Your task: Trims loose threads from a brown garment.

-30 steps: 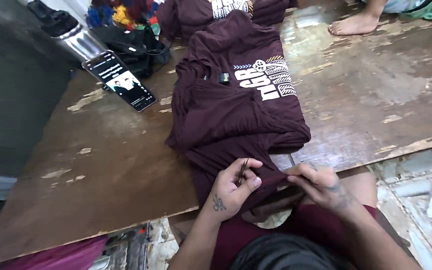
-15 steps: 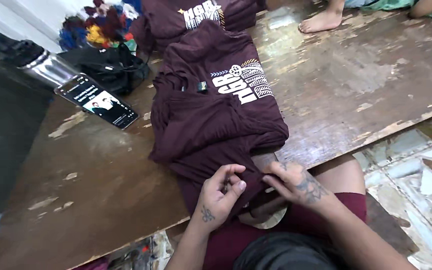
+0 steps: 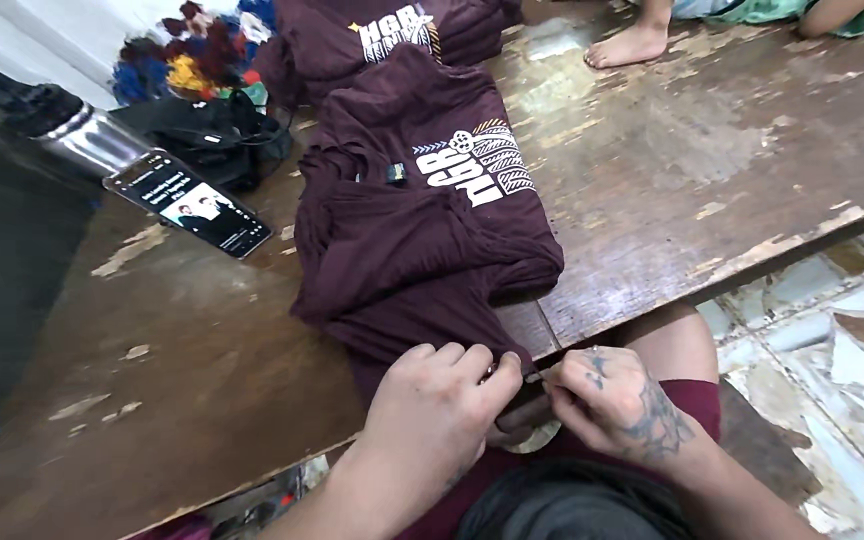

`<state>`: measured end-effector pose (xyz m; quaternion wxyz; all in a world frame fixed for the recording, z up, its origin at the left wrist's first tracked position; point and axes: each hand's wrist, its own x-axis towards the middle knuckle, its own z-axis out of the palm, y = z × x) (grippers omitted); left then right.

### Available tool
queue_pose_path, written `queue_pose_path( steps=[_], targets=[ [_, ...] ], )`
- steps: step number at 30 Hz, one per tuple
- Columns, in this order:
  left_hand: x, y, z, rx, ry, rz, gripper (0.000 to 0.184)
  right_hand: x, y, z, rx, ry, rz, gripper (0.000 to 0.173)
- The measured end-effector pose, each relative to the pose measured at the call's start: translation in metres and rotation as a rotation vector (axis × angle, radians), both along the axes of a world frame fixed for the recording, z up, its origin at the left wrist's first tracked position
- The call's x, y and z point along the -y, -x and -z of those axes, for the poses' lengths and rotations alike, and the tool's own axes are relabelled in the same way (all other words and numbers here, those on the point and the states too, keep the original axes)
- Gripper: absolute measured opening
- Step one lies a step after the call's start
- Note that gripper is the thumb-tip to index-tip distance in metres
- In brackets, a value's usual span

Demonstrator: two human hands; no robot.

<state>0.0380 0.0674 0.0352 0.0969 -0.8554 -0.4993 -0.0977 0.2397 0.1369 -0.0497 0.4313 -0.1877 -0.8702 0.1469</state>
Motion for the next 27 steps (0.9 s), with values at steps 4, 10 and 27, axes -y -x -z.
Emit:
queue_pose_path(
  steps=[4, 10, 27],
  targets=[
    [0.006, -0.001, -0.004, -0.015, -0.018, -0.019, 0.025, 0.001, 0.002, -0.003, -0.006, -0.009, -0.003, 0.017],
    [0.011, 0.003, -0.001, -0.002, -0.043, -0.04, 0.028, 0.003, 0.009, -0.006, -0.04, 0.004, -0.075, 0.016],
    [0.04, 0.092, -0.025, 1.56, -0.651, -0.63, 0.025, -0.009, 0.032, -0.02, -0.062, -0.069, -0.347, 0.042]
  ],
)
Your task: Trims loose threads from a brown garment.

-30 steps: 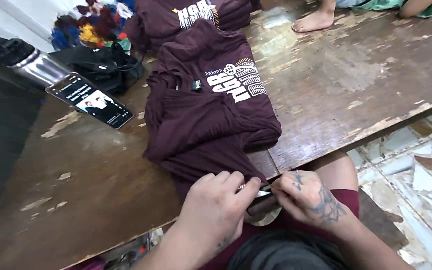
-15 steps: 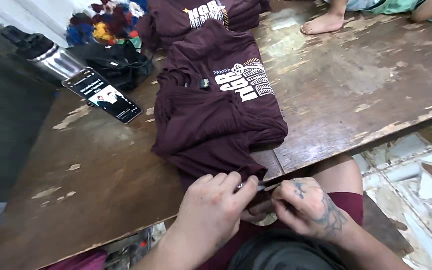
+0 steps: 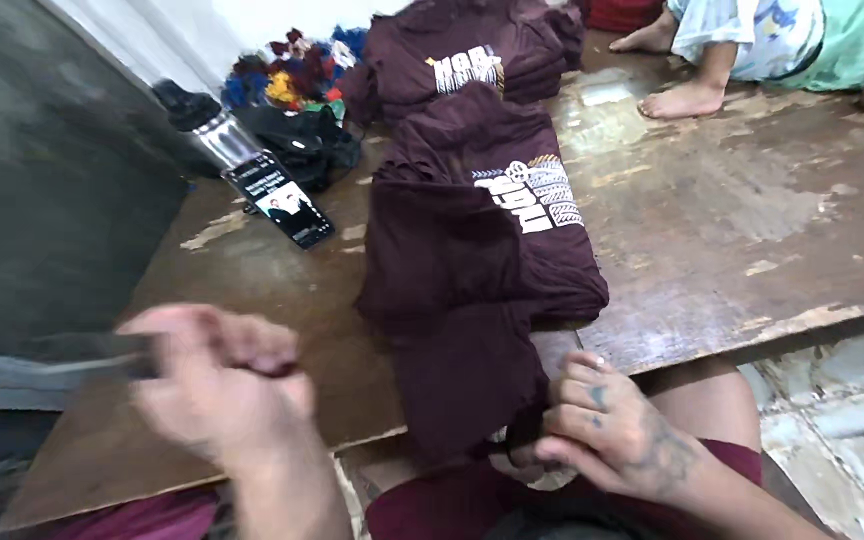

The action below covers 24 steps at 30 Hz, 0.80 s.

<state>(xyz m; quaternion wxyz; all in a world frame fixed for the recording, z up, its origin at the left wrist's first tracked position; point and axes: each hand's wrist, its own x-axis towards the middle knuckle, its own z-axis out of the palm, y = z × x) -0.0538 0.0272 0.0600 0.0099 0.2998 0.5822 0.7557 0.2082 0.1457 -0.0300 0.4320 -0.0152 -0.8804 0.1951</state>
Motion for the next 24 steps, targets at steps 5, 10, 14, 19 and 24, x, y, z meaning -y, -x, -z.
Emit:
queue_pose_path(
  steps=[5, 10, 14, 19, 24],
  targets=[
    [-0.055, -0.021, 0.022, -0.437, 0.743, 0.318, 0.038, -0.054, 0.091, -0.035, 0.358, -0.01, 0.149, 0.043],
    [-0.054, -0.026, 0.028, -0.584, 0.85, 0.367, 0.037, -0.096, 0.119, -0.051, 0.889, 0.345, 0.186, 0.07],
    [0.017, -0.03, 0.089, -0.749, 0.884, 0.708, 0.044, -0.08, 0.054, -0.013, 0.532, 0.205, 0.312, 0.077],
    [0.043, -0.024, 0.118, -0.634, 0.683, 0.724, 0.024, -0.057, -0.007, 0.031, 0.131, 0.091, 0.478, 0.047],
    [0.032, -0.05, 0.103, -0.915, 0.795, 0.617, 0.016, -0.02, -0.015, 0.014, -0.143, 0.031, 0.341, 0.038]
  ],
)
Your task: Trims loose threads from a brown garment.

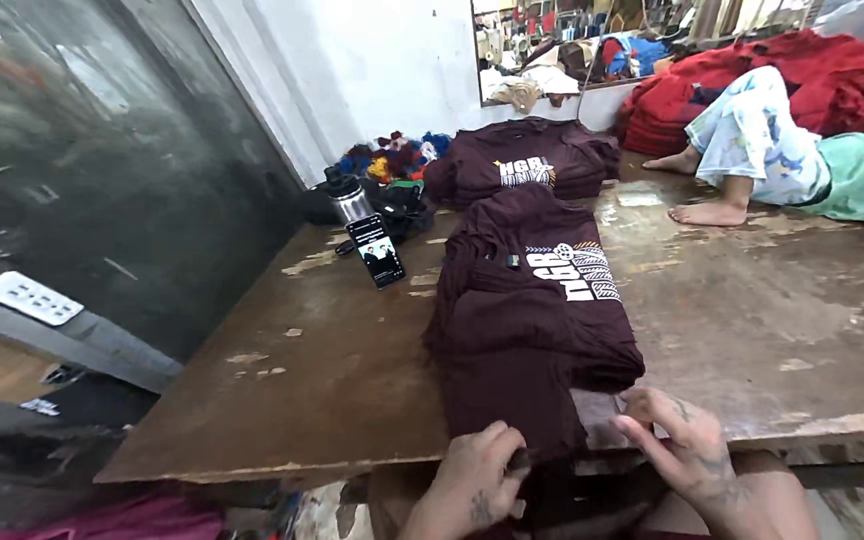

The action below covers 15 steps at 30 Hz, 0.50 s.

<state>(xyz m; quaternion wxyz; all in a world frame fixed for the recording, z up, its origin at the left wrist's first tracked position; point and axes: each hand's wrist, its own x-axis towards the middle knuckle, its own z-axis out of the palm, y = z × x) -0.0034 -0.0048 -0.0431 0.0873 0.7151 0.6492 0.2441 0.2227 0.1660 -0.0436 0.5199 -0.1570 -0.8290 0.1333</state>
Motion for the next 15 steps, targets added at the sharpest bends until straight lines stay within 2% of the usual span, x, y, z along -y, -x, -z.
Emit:
queue_pose_path(
  steps=[2, 4, 5, 8, 10, 13, 15],
  targets=[
    [0.0, 0.004, -0.011, 0.147, 0.07, -0.013, 0.018, 0.006, 0.003, -0.002, 0.005, -0.009, -0.055, 0.038],
    [-0.002, 0.005, -0.025, 0.234, 0.108, -0.043, 0.025, 0.014, 0.007, -0.007, 0.071, -0.015, -0.057, 0.025],
    [-0.004, 0.002, -0.032, 0.248, 0.092, -0.085, 0.027, 0.021, 0.012, -0.008, 0.122, -0.017, -0.073, 0.025],
    [-0.008, -0.008, -0.044, 0.286, -0.097, -0.111, 0.024, 0.031, 0.047, 0.0, 0.28, -0.017, -0.188, 0.043],
    [-0.004, -0.008, -0.055, 0.292, -0.144, -0.029, 0.02, 0.026, 0.064, 0.002, 0.215, -0.04, -0.165, 0.032],
    [0.011, 0.015, -0.066, 0.284, 0.057, -0.022, 0.019, 0.017, 0.044, -0.003, 0.146, -0.045, -0.08, 0.018],
    [0.012, 0.027, -0.061, 0.152, 0.327, -0.037, 0.023, 0.018, 0.027, 0.013, 0.238, -0.047, -0.115, 0.021]
  ],
)
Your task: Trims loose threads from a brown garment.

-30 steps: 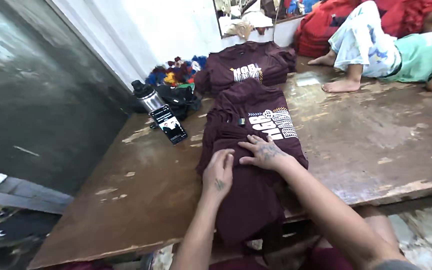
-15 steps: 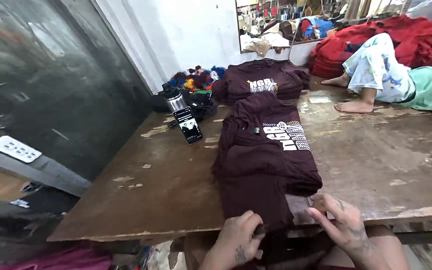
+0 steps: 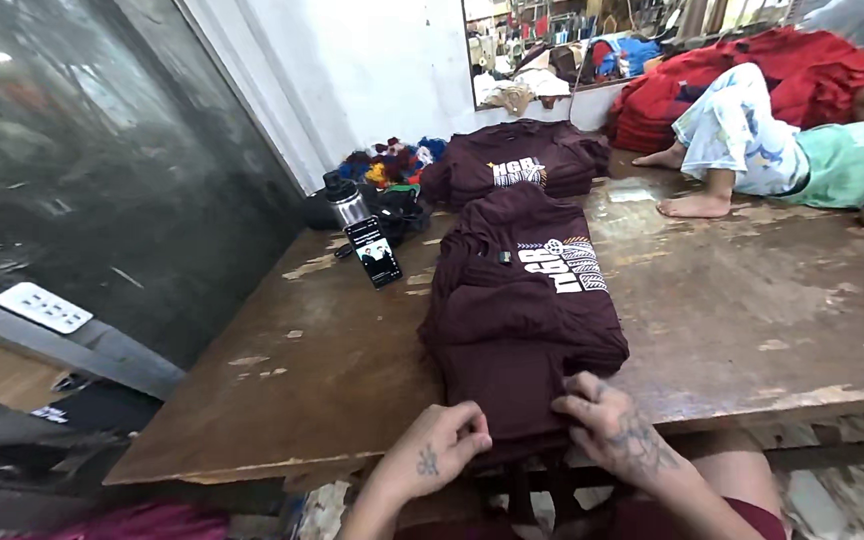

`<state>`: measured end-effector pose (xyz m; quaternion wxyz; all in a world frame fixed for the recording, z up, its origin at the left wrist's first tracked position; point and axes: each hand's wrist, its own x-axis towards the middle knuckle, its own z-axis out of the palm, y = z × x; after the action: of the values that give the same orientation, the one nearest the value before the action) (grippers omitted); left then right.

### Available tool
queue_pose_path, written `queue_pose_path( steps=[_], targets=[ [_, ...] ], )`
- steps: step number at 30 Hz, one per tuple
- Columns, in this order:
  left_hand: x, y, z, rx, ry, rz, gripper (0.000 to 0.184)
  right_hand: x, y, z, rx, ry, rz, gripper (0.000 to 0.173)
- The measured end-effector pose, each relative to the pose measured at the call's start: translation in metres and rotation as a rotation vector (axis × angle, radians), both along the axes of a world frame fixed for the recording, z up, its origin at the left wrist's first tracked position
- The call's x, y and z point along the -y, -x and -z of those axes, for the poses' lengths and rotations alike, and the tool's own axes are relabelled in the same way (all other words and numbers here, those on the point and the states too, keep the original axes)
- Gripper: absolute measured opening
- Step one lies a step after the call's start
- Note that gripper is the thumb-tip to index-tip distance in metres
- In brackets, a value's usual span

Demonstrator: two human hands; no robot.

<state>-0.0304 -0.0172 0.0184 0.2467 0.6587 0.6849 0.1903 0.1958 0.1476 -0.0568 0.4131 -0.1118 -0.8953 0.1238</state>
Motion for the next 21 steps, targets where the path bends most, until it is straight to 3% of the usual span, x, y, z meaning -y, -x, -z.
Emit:
queue_pose_path(
  steps=[2, 4, 6, 10, 12, 15, 18, 21],
  targets=[
    [-0.011, -0.007, 0.004, -0.14, 0.221, 0.052, 0.034, 0.005, -0.006, 0.022, 0.043, -0.022, 0.006, 0.028],
    [-0.024, -0.02, 0.009, -0.063, -0.013, 0.04, 0.034, 0.004, -0.004, 0.028, 0.003, -0.048, 0.011, 0.025],
    [-0.044, -0.034, 0.016, 0.278, -0.223, -0.038, 0.037, 0.006, -0.002, 0.026, -0.089, -0.039, -0.015, 0.019],
    [-0.059, -0.028, 0.043, 0.796, -0.265, -0.07, 0.072, 0.011, -0.033, 0.04, -0.217, 0.024, 0.006, 0.015],
    [-0.055, -0.021, 0.045, 0.912, -0.281, -0.103, 0.06, 0.011, -0.051, 0.045, -0.166, 0.115, 0.031, 0.015],
    [-0.056, -0.024, 0.041, 0.896, -0.356, -0.151, 0.032, 0.009, -0.054, 0.037, -0.082, 0.191, 0.043, 0.019],
    [-0.067, -0.039, 0.039, 0.849, -0.432, -0.132, 0.037, 0.008, -0.034, 0.023, -0.089, 0.208, 0.044, 0.031],
    [-0.078, -0.053, 0.048, 0.699, -0.431, -0.126, 0.039, 0.003, -0.017, 0.021, -0.103, 0.226, 0.058, 0.032]
  ],
)
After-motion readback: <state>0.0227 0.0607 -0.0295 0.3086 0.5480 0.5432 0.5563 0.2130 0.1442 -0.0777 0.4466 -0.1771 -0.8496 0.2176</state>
